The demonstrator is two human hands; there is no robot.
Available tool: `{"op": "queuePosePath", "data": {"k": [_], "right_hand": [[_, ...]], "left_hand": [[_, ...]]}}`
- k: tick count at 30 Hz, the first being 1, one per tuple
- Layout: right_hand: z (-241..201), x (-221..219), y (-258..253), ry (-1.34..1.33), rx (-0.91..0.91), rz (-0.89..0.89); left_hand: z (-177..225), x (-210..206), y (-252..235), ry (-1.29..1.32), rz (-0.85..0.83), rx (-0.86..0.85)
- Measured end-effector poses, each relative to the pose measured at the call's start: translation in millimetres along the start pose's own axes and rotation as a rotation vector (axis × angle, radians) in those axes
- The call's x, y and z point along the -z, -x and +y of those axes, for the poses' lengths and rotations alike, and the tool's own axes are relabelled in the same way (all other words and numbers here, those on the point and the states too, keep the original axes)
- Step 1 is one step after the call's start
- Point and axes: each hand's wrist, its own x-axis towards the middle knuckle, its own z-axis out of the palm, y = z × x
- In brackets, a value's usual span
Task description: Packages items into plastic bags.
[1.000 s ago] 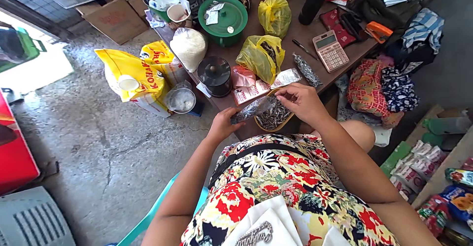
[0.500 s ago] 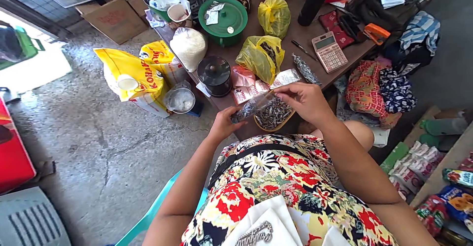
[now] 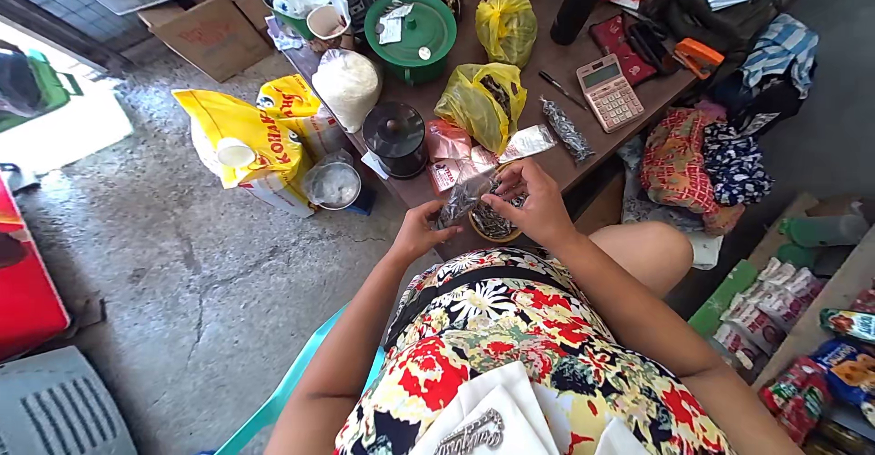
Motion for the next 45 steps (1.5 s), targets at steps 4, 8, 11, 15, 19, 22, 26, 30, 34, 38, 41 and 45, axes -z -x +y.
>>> {"op": "queuePosePath", "data": {"k": [4, 8, 11, 15, 19, 22, 26, 30, 34, 38, 41, 45], "right_hand": [[-4.6, 0.8, 1.8, 0.000, 0.023, 0.048], [-6.3, 17.0, 2.3, 0.006, 0.031, 0.040], [-14.3, 29.6, -3.4, 0.046, 0.051, 0.049], [-21.4, 34.1, -11.6, 0.147, 0.124, 0.003], [-24.8, 33.4, -15.1, 0.179, 0.159, -0.114], [-30.8, 37.0, -16.7, 0.165, 0.165, -0.148], [-28.2, 36.2, -15.5, 0.182, 0.150, -0.107], [-22.4, 34.8, -10.9, 0.150, 0.087, -0.116], [-18.4, 33.2, -7.7, 0.159, 0.101, -0.130], [-20.6, 34.4, -9.5, 0.184, 0.126, -0.124], [-21.2, 38.2, -8.3, 0.105, 0.055, -0.177], [-20.7, 46.4, -6.4, 0.016, -0.018, -0.180]], "left_hand": [[2.6, -2.5, -2.5, -0.026, -0.012, -0.028], [3.3, -2.4, -4.0, -0.060, -0.017, -0.047], [3.4, -1.5, -3.2, -0.082, -0.022, -0.046], [1.9, -2.5, -4.2, -0.091, -0.027, -0.061], [1.8, -2.5, -4.0, -0.101, -0.017, -0.093], [2.4, -1.8, -3.7, -0.099, -0.017, -0.090], [1.1, -1.4, -3.1, -0.094, -0.006, -0.092], [2.7, -1.9, -5.0, -0.107, 0.013, -0.123], [4.0, -3.1, -7.2, -0.096, -0.003, -0.137], [5.7, -5.5, -10.1, -0.090, -0.016, -0.150], [6.6, -5.2, -10.6, -0.092, -0.021, -0.153], [5.6, -3.4, -10.5, -0.082, -0.022, -0.163]]}}
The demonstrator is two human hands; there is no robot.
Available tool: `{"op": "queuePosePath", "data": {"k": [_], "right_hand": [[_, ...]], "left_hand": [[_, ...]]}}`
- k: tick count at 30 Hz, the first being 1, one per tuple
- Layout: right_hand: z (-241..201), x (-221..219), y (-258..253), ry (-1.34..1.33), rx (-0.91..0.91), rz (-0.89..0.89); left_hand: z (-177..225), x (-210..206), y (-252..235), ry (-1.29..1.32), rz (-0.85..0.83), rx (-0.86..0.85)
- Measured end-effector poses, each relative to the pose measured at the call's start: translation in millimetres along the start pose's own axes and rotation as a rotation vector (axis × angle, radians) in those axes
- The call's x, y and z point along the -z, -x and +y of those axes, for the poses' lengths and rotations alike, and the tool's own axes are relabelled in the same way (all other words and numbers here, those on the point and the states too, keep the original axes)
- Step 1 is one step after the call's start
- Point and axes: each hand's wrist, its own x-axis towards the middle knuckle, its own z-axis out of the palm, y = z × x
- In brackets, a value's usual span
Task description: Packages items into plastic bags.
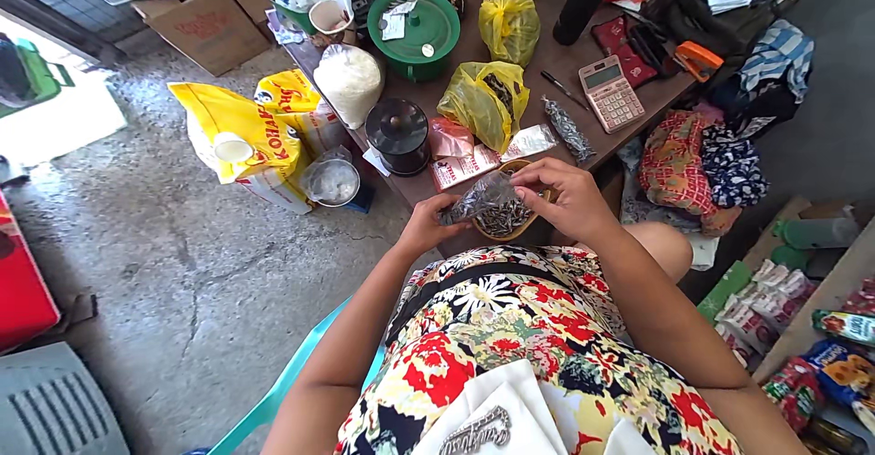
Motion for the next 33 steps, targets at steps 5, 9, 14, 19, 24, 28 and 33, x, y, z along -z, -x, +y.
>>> {"op": "queuePosePath", "data": {"k": [5, 9, 14, 19, 24, 28, 33], "right_hand": [[-7.6, 7.8, -1.3, 0.024, -0.007, 0.107], [-12.2, 6.9, -3.0, 0.082, 0.018, 0.115], [-9.5, 3.7, -3.2, 0.138, 0.049, 0.061], [-3.9, -9.1, -6.1, 0.277, 0.078, -0.044], [-17.2, -12.2, -8.9, 0.195, 0.076, -0.082], [-14.5, -24.7, -10.4, 0.210, 0.094, -0.101], [-10.9, -22.9, -12.9, 0.332, 0.225, -0.191]], "left_hand": [[-0.6, 0.1, 1.5, -0.003, 0.002, 0.004], [-0.5, -0.8, 1.5, 0.000, 0.001, -0.003], [0.4, -1.0, 1.7, -0.041, 0.006, -0.002], [2.4, -2.3, -0.9, -0.080, 0.007, -0.002], [7.2, -5.9, -2.1, -0.101, 0.038, -0.002], [12.5, -14.1, -6.4, -0.064, 0.032, -0.043], [12.9, -14.2, -8.2, -0.033, 0.008, -0.112]]}}
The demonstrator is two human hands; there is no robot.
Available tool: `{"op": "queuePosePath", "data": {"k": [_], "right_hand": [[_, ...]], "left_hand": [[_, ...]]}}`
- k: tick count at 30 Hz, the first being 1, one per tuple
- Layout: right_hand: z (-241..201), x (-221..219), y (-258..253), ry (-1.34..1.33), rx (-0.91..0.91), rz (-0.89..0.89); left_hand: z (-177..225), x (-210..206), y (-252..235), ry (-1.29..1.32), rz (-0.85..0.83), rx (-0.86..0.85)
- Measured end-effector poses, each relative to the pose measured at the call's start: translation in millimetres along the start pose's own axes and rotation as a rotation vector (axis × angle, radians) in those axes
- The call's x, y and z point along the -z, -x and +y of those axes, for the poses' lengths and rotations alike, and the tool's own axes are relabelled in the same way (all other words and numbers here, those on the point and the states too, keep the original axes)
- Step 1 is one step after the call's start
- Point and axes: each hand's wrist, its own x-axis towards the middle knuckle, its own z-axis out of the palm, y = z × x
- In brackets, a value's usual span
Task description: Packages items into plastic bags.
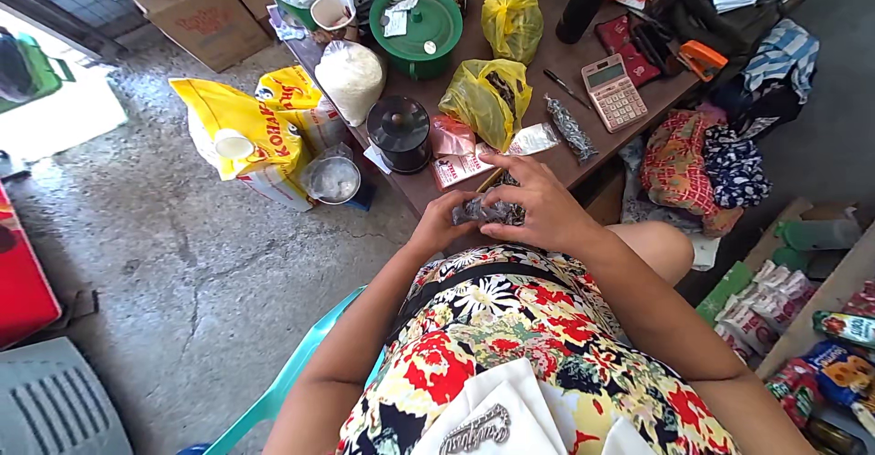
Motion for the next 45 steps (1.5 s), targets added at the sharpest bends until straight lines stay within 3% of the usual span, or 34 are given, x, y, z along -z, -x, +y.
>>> {"op": "queuePosePath", "data": {"k": [4, 14, 17, 19, 23, 25, 28, 36, 42, 45], "right_hand": [[5.1, 10.6, 1.8, 0.150, 0.047, -0.061], [4.3, 9.7, -1.2, 0.066, 0.163, -0.010], [14.0, 9.3, 3.5, -0.126, 0.042, 0.113], [28.9, -7.1, 7.8, -0.084, -0.132, 0.148], [70.1, -66.9, 16.3, 0.078, -0.399, -0.198], [78.5, -88.0, 15.3, 0.105, -0.409, -0.282], [75.7, -103.2, 9.2, 0.140, -0.406, -0.262], [83.4, -104.6, 1.5, 0.207, -0.479, -0.395], [86.1, -95.8, 8.8, 0.148, -0.455, -0.256], [87.2, -77.8, 13.0, 0.049, -0.542, -0.211]], "left_hand": [[-2.0, 5.9, 3.6, 0.017, -0.016, 0.001], [1.8, 6.8, 0.8, 0.051, -0.019, -0.002], [0.3, 12.8, 4.0, 0.063, 0.015, 0.001], [3.3, 19.1, 7.8, 0.029, 0.038, 0.030], [9.2, 29.7, 13.6, -0.069, 0.070, 0.103], [12.3, 33.6, 16.4, -0.116, 0.087, 0.123], [12.1, 37.4, 20.8, -0.167, 0.088, 0.145], [10.4, 37.1, 20.5, -0.199, 0.074, 0.152], [11.9, 35.0, 13.8, -0.305, 0.027, 0.222], [14.3, 33.8, 11.5, -0.355, 0.013, 0.256]]}}
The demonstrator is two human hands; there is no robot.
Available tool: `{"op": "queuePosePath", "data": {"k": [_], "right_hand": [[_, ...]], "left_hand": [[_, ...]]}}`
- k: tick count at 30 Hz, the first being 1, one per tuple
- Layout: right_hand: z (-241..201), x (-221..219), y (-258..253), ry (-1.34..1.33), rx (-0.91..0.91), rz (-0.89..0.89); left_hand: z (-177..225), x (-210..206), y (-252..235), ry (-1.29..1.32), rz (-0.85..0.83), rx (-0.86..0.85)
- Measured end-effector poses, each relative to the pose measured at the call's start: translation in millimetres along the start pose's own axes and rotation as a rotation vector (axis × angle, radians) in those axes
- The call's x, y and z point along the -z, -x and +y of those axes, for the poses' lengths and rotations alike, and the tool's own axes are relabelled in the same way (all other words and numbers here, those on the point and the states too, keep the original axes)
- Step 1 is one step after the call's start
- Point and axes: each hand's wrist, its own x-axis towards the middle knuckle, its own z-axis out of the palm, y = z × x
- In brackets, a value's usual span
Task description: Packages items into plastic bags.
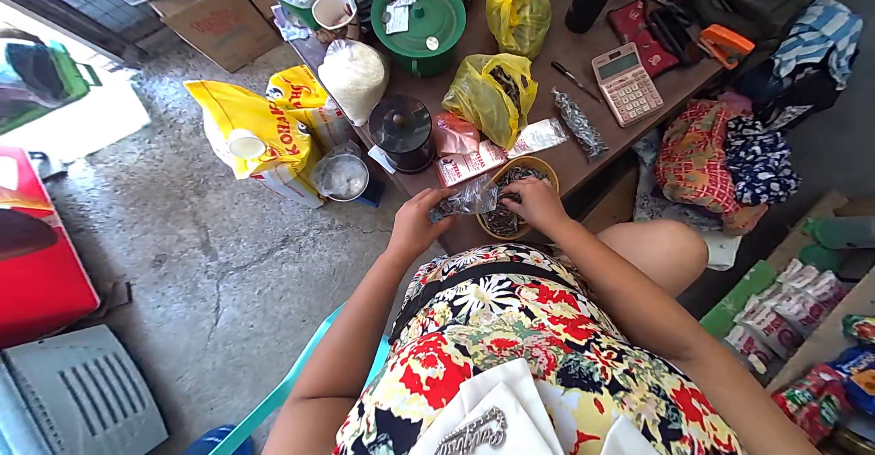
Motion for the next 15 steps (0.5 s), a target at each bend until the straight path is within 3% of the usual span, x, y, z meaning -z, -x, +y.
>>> {"op": "queuePosePath", "data": {"k": [7, 15], "right_hand": [[2.3, 56.5, 31.2, -0.472, -0.124, 0.156], [-26.6, 91.9, 54.1, -0.630, -0.126, 0.166]], "left_hand": [[12.0, -4.7, -10.4, -0.066, -0.038, 0.050], [21.2, -17.0, -19.5, -0.115, -0.035, 0.020]]}}
